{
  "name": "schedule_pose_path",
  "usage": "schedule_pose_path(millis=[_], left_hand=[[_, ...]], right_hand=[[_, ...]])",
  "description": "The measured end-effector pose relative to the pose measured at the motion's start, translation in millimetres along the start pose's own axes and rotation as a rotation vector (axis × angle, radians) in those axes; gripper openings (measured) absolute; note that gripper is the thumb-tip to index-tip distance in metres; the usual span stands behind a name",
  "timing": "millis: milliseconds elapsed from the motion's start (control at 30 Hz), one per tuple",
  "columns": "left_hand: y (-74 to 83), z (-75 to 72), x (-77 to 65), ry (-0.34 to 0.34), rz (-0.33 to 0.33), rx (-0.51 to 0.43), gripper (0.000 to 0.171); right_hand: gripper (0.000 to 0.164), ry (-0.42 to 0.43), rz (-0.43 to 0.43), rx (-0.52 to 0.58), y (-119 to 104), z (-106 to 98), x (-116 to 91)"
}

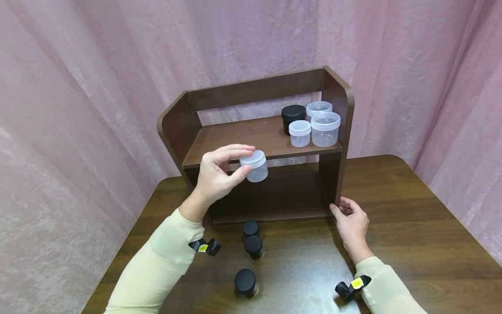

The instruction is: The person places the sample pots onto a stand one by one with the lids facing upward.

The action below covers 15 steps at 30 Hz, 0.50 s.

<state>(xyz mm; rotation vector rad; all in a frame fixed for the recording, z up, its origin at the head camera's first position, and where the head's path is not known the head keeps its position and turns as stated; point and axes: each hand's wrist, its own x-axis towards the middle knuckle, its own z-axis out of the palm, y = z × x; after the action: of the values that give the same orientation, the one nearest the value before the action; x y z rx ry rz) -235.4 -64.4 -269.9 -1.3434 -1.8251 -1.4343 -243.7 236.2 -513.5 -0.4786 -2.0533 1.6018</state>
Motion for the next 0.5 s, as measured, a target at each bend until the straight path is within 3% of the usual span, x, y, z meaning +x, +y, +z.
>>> schedule_pose_path(millis=[167, 400, 500], left_hand=[[-5.9, -6.2, 17.1, -0.003, -0.001, 0.046, 0.024], [-51.0, -9.3, 26.7, -0.007, 0.009, 0.163, 0.026], [-63.6, -10.1, 31.9, -0.017, -0.021, 0.227, 0.027]], right_hand=[[0.037, 0.000, 0.010, -0.004, 0.5, -1.4, 0.4], [0.037, -0.005, 0.002, 0.005, -1.3, -1.1, 0.2], [0.037, -0.006, -0.004, 0.011, -1.0, -0.1, -1.0]])
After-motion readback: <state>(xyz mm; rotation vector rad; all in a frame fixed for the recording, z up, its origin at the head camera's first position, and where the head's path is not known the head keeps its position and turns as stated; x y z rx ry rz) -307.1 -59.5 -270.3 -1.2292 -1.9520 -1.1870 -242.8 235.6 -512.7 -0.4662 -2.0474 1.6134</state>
